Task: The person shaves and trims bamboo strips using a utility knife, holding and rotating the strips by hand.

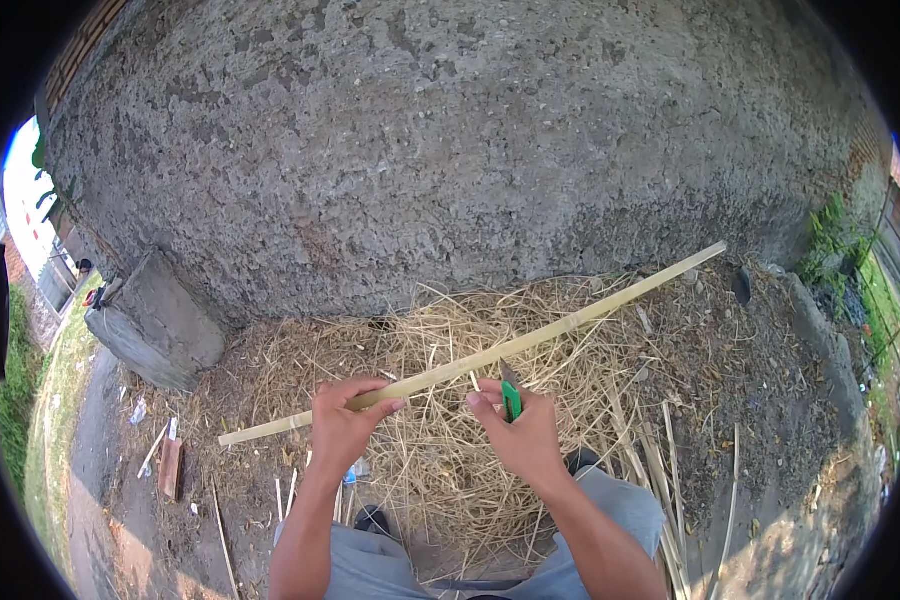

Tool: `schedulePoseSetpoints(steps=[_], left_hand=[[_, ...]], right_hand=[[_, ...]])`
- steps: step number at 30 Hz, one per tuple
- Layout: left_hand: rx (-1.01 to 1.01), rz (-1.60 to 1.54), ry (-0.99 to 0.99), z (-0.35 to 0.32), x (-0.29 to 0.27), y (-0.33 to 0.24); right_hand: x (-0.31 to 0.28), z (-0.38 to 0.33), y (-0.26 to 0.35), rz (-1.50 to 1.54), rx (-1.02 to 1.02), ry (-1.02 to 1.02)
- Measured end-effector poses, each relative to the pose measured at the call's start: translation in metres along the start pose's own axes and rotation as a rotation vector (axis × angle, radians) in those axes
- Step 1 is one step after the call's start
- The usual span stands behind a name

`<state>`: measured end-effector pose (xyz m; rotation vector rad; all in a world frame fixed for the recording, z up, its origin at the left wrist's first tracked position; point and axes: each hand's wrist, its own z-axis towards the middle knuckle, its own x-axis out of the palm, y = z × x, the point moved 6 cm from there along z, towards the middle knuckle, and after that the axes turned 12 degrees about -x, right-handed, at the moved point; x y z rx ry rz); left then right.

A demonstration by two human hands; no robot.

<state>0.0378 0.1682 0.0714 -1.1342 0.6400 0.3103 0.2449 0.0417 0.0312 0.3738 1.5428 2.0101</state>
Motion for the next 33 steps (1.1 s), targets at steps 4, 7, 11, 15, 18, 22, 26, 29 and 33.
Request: schedulePoseSetpoints(steps=[4, 7, 11, 15, 18, 22, 26, 29, 33], left_hand=[[0.001, -0.087, 0.029, -0.006, 0.012, -0.01], [0.039, -0.059, 0.067, -0.008, 0.017, -0.022], [0.09, -0.088, 0.066, -0.012, 0.025, -0.022], [0.147, -0.102, 0.044, -0.014, 0.031, -0.025], [0.164, -0.107, 0.039, -0.016, 0.032, -0.027], [0.194, -0.138, 0.068, -0.017, 0.034, -0.028], [0.064, -0.312, 0.192, -0.019, 0.037, -0.03], [-0.018, -0.283, 0.284, -0.019, 0.04, -0.028], [0.23, -0.019, 0.147, -0.019, 0.031, -0.042]], right_hand=[[0.006, -0.002, 0.01, 0.078, 0.0, -0.054], [0.007, -0.004, 0.016, 0.098, 0.061, -0.043], [0.004, -0.001, 0.013, 0.317, 0.053, -0.157], [0.003, 0.0, 0.009, 0.397, 0.073, -0.183], [0.001, -0.001, 0.009, 0.413, 0.086, -0.198], [0.001, -0.002, 0.013, 0.422, 0.078, -0.209], [-0.002, -0.002, 0.021, 0.398, 0.011, -0.295], [-0.006, -0.001, 0.02, 0.387, -0.015, -0.319], [-0.032, 0.004, 0.021, 0.341, -0.06, -0.465]])
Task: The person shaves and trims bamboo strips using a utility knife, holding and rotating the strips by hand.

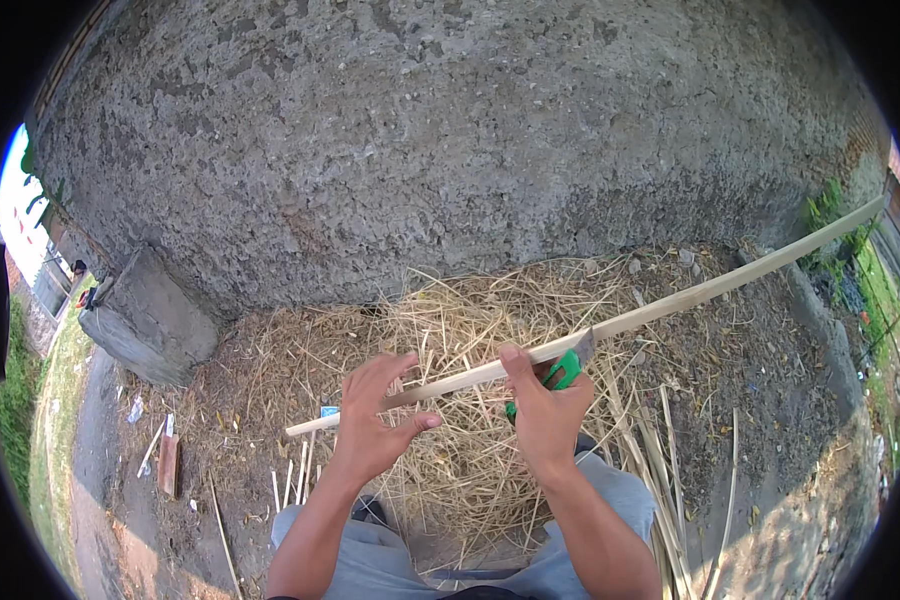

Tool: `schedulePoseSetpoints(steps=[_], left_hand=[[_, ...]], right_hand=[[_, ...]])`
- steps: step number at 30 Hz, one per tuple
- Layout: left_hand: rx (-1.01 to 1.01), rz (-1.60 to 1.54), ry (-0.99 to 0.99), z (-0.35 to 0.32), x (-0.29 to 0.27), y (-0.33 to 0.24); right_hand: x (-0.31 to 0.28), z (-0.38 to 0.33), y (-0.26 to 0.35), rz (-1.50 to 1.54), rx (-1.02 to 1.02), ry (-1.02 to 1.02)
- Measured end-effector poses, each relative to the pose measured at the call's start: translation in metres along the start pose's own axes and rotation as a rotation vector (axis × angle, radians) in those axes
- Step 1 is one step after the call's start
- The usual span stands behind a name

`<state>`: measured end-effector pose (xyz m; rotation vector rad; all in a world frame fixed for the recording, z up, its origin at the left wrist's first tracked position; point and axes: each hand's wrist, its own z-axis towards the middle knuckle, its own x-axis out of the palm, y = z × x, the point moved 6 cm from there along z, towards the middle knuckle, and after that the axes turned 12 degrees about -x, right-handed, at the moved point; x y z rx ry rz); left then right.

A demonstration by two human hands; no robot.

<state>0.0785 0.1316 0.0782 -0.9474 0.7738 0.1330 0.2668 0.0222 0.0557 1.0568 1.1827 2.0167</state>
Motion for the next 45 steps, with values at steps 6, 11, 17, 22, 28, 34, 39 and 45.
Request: schedulePoseSetpoints(steps=[6, 11, 17, 22, 28, 34, 39, 45], left_hand=[[0.095, 0.302, -0.266, -0.001, -0.038, -0.003], [-0.157, 0.163, -0.352, 0.0, -0.058, 0.038], [-0.46, -0.556, -0.199, 0.01, -0.055, 0.09], [-0.532, -0.656, -0.295, 0.007, -0.056, 0.1], [-0.629, -0.902, -0.314, 0.005, -0.055, 0.101], [-0.593, -1.079, -0.32, 0.005, -0.057, 0.118], [-0.669, -1.071, -0.302, 0.002, -0.054, 0.12], [-0.661, -1.148, -0.276, 0.001, -0.051, 0.124]], right_hand=[[-0.06, 0.061, 0.033, 0.116, -0.182, -0.298], [-0.102, 0.083, 0.017, 0.311, -0.03, -0.438], [-0.125, 0.093, -0.003, 0.346, 0.083, -0.488], [-0.117, 0.089, -0.015, 0.394, 0.144, -0.455], [-0.094, 0.077, -0.007, 0.346, 0.161, -0.446], [-0.093, 0.079, -0.018, 0.33, 0.167, -0.427], [-0.095, 0.08, -0.019, 0.372, 0.161, -0.453], [-0.095, 0.075, -0.016, 0.286, 0.139, -0.483]])
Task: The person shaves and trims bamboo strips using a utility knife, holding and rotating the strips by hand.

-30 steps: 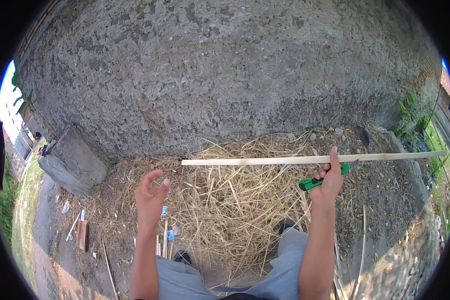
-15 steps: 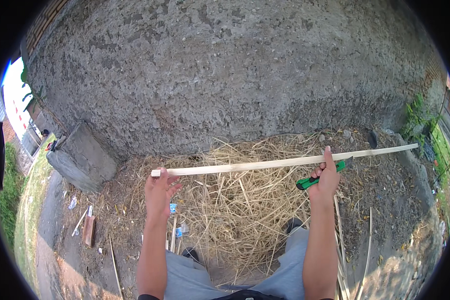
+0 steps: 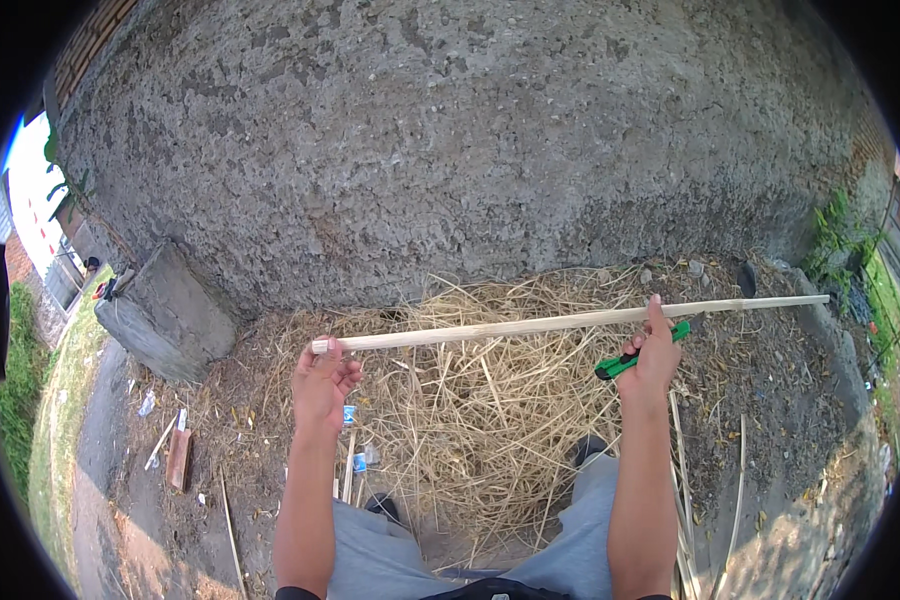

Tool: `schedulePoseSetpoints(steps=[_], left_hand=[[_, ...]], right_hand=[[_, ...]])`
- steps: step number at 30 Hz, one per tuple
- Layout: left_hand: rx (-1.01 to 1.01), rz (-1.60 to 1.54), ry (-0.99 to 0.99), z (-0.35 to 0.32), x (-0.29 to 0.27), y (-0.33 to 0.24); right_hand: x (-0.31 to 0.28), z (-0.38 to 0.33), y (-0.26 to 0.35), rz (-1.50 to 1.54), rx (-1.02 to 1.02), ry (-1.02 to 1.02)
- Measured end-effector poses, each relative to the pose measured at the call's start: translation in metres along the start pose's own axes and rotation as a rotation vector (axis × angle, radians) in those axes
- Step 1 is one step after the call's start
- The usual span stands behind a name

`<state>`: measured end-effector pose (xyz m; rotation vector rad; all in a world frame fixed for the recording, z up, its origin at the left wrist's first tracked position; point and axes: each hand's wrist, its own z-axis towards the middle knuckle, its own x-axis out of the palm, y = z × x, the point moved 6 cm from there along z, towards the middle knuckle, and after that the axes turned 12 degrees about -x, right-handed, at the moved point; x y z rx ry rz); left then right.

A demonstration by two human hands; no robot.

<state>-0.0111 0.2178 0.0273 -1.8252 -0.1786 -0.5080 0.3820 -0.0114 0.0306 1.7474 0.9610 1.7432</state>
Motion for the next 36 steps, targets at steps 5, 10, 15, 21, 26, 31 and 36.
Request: schedulePoseSetpoints(steps=[5, 10, 15, 21, 26, 31, 36], left_hand=[[0.071, -0.027, -0.141, -0.005, -0.002, -0.006], [0.036, -0.122, -0.168, -0.001, -0.016, -0.009], [0.005, -0.177, -0.207, 0.004, -0.027, -0.01], [0.02, -0.191, -0.216, 0.012, -0.043, -0.011], [0.973, 0.786, -0.725, -0.052, 0.01, -0.057], [1.173, 1.229, -0.261, -0.07, 0.07, -0.021], [1.067, 1.231, -0.11, -0.058, 0.089, -0.002]], right_hand=[[0.004, -0.005, 0.003, -0.03, -0.019, 0.011], [0.013, -0.016, 0.001, -0.072, -0.045, 0.082], [0.02, -0.022, 0.002, -0.127, -0.062, 0.158], [0.026, -0.027, -0.002, -0.151, -0.041, 0.203], [0.022, -0.026, -0.004, -0.125, -0.077, 0.168], [0.029, -0.039, -0.007, -0.135, -0.059, 0.2], [0.038, -0.055, -0.017, -0.187, -0.036, 0.304]])
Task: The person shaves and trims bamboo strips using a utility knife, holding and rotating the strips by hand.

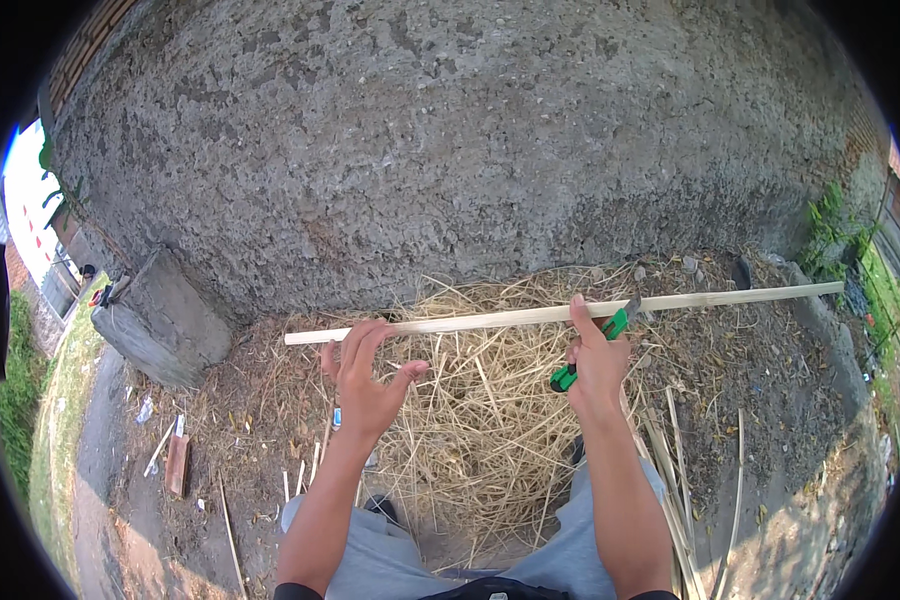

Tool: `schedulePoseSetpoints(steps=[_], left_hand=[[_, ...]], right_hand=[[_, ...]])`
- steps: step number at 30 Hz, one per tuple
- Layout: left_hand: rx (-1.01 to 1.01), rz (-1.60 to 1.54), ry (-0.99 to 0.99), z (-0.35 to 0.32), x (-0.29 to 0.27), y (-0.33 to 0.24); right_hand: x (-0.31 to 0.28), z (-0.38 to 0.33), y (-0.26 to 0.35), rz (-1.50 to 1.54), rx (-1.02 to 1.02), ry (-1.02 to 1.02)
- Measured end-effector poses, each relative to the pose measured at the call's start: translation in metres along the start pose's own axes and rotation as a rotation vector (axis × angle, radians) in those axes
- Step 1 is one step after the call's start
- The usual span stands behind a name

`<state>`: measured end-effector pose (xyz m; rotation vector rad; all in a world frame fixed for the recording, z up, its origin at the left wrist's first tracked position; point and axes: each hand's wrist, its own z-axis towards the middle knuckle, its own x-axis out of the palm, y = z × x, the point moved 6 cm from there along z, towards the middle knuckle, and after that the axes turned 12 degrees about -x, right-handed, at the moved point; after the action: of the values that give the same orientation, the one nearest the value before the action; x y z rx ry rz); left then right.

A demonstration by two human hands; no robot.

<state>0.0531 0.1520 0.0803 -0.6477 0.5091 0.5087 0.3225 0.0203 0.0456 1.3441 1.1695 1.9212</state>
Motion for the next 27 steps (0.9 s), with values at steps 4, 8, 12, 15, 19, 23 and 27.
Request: schedulePoseSetpoints(steps=[4, 8, 12, 15, 19, 23, 27], left_hand=[[-0.106, -0.071, 0.008, 0.002, 0.012, 0.016], [-0.372, -0.232, 0.217, 0.004, 0.026, 0.044], [-0.704, -0.803, 0.11, -0.003, 0.027, 0.081], [-0.696, -0.556, 0.054, -0.004, 0.018, 0.097], [-0.637, -0.334, -0.043, -0.003, 0.001, 0.081], [-0.616, -0.513, 0.01, -0.004, 0.01, 0.089], [-0.292, -0.345, 0.051, -0.003, 0.008, 0.051]], right_hand=[[0.008, -0.011, -0.002, 0.003, 0.037, 0.048], [0.01, -0.013, -0.003, -0.008, 0.033, 0.08], [0.011, -0.012, -0.004, -0.028, -0.015, 0.088], [0.01, -0.011, -0.004, -0.022, -0.011, 0.078], [0.008, -0.01, -0.003, -0.032, -0.009, 0.061], [0.009, -0.01, -0.002, -0.029, -0.006, 0.071], [0.006, -0.009, -0.007, -0.018, 0.005, 0.052]])
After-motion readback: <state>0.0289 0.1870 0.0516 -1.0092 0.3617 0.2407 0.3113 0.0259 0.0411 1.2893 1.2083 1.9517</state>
